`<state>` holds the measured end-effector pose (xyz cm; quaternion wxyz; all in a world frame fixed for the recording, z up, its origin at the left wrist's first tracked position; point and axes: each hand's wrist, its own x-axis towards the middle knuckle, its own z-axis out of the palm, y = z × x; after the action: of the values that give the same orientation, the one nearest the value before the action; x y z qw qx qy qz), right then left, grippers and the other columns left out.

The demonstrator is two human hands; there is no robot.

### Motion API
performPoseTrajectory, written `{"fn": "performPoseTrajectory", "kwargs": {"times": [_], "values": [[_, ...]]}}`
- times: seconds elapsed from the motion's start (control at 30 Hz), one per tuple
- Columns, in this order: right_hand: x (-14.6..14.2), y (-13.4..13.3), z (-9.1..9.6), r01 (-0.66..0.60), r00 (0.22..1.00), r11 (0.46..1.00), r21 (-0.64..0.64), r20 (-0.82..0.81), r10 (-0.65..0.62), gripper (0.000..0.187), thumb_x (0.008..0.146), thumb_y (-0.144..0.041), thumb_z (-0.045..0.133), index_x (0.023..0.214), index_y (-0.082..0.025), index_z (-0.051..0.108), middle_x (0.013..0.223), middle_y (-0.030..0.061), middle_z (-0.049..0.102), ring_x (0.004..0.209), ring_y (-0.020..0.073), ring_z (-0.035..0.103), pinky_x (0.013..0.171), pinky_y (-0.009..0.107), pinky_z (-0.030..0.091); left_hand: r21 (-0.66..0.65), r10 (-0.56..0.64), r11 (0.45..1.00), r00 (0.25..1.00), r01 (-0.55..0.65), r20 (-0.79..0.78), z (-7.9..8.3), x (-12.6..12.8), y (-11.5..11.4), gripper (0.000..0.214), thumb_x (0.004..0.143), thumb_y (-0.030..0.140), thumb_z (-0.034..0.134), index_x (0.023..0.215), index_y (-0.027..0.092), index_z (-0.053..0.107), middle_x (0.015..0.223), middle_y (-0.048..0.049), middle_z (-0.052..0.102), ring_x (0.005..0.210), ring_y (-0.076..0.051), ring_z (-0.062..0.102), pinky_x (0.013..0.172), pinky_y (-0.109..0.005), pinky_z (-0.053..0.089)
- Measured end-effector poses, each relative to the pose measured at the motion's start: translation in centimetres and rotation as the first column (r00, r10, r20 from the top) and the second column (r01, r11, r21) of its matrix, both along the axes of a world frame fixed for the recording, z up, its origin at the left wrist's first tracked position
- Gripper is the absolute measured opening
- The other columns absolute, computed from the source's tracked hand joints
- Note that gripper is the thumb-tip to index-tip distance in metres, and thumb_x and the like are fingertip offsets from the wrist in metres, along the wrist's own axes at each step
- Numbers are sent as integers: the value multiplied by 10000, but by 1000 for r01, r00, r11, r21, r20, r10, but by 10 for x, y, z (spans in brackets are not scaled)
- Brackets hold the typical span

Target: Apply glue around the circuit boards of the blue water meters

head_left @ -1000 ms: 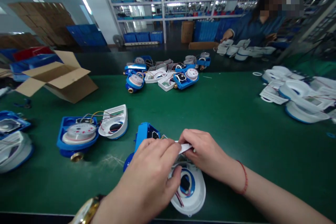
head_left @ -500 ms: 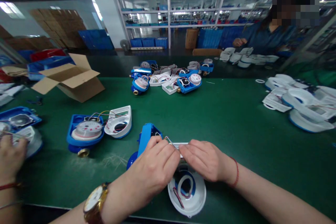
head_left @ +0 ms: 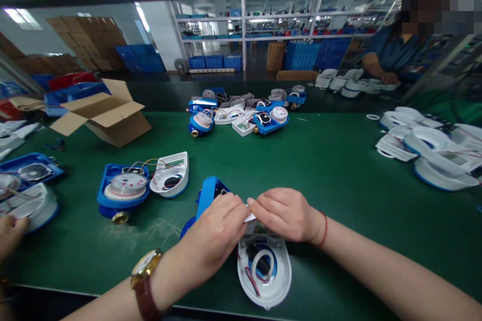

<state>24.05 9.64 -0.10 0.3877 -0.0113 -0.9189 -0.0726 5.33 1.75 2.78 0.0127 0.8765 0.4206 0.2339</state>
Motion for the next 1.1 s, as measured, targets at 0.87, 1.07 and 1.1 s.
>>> {"fn": "performPoseTrajectory", "kwargs": {"times": [0.87, 1.07, 1.1], "values": [[-16, -23, -13, 113, 974, 845, -523, -112, -199, 258, 902, -52, 342, 741, -149, 519, 663, 45, 502, 647, 164, 428, 596, 304, 350, -104, -68, 993, 992, 57, -103, 7, -2, 9, 143, 897, 72, 428, 796, 163, 473, 767, -6, 486, 713, -148, 437, 643, -268, 374], [-5, -17, -2, 129, 991, 840, -527, 100, -89, 213, 953, -142, 368, 875, -124, 566, 818, 88, 589, 755, 178, 499, 662, 306, 418, -77, -78, 995, 989, 68, -128, 7, 1, 5, 163, 886, 50, 406, 796, 164, 481, 773, -15, 500, 715, -157, 432, 650, -284, 363], [-3, -17, 0, 145, 986, 828, -542, 150, -74, 215, 966, -195, 380, 889, -120, 565, 820, 89, 591, 752, 177, 505, 658, 300, 422, -100, -77, 993, 989, 64, -127, 9, 1, 4, 163, 889, 55, 397, 806, 163, 486, 778, -18, 513, 717, -157, 446, 647, -282, 370]]}}
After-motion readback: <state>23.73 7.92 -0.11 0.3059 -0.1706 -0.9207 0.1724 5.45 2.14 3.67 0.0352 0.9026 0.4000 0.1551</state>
